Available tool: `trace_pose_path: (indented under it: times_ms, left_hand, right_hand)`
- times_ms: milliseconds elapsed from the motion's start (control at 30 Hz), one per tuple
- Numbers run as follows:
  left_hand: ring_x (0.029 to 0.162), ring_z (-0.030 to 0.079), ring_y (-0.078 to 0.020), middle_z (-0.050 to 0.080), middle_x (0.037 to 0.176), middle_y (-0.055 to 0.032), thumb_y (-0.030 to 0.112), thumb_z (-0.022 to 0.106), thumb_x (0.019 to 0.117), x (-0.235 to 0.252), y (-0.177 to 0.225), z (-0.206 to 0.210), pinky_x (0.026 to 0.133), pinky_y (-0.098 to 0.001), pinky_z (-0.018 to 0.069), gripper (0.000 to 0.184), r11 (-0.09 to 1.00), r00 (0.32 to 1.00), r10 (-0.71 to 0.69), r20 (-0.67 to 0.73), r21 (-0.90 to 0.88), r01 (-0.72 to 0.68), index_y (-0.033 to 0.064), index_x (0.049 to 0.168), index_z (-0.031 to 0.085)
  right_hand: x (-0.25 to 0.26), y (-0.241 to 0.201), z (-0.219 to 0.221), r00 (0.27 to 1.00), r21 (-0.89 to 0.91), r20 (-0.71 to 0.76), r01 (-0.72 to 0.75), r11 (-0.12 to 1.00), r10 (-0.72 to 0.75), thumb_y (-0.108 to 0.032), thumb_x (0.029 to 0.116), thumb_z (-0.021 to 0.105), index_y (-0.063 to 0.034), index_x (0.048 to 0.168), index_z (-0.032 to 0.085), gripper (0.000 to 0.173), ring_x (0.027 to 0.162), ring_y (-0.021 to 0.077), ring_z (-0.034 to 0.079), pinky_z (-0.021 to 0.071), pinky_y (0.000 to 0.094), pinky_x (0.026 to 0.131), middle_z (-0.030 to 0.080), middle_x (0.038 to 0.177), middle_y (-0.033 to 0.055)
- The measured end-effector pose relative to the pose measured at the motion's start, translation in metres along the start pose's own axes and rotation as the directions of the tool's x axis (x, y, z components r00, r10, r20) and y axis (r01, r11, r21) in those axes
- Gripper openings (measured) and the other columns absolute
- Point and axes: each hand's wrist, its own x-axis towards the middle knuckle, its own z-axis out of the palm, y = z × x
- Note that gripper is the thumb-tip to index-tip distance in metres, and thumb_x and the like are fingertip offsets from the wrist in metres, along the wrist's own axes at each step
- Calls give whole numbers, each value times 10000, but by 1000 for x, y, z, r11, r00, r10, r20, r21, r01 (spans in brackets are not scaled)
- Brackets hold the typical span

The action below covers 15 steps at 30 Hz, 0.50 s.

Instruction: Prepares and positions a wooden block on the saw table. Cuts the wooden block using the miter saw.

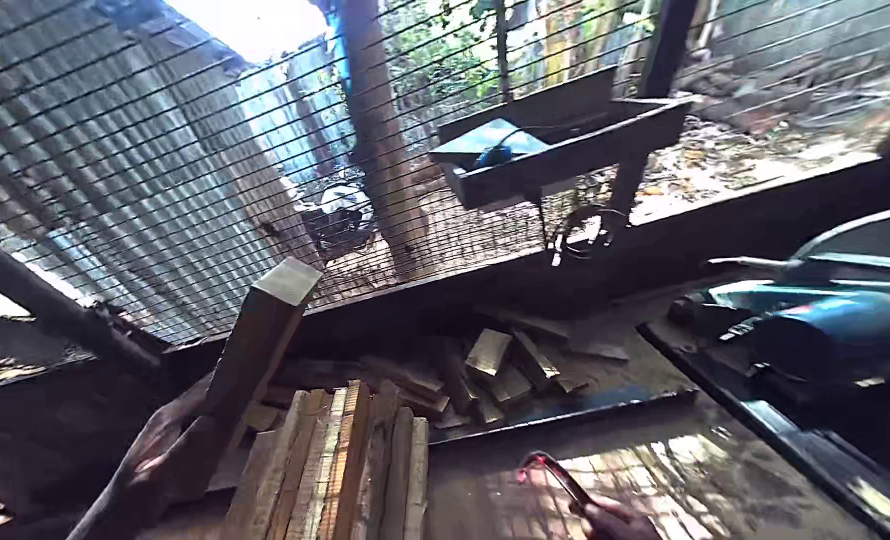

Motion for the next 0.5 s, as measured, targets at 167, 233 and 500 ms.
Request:
trace_pose_path:
  times_ms: [167, 233, 500]
  left_hand:
    - [1035, 705, -106, 734, 1134, 46, 744, 701, 789, -20, 54, 91, 882, -333, 599, 680, 853, 918, -302, 257, -356, 381, 236, 1236, 630]
    - [1135, 673, -149, 713, 1219, 12, 692, 552, 937, -14, 61, 151, 985, -397, 554, 596, 880, 864, -160, 477, -328, 344, 227, 1299, 638]
    - [1228, 565, -528, 596, 1321, -303, 707, 614, 884, -11, 103, 523, 976, -725, 457, 886, 791, 799, -139, 585, 551, -266, 69, 1491, 518]
  right_hand:
    - [-30, -45, -39, 1000, 138, 18, -16, 990, 14, -217, 996, 501, -1, 1120, 687, 311, 702, 179, 680, 601, 382, 656, 726, 904, 95]
    - [-44, -60, -75, 1000, -70, 24, 12, 997, -11, -222, 996, 541, -1, 1051, 710, 283, 656, 157, 664, 583, 361, 623, 713, 810, 66]
    - [-114, -99, -257, 997, -416, -47, -79, 906, 65, -236, 1008, 569, -57, 1096, 734, 259, 721, 158, 700, 609, 382, 708, 729, 845, 54]
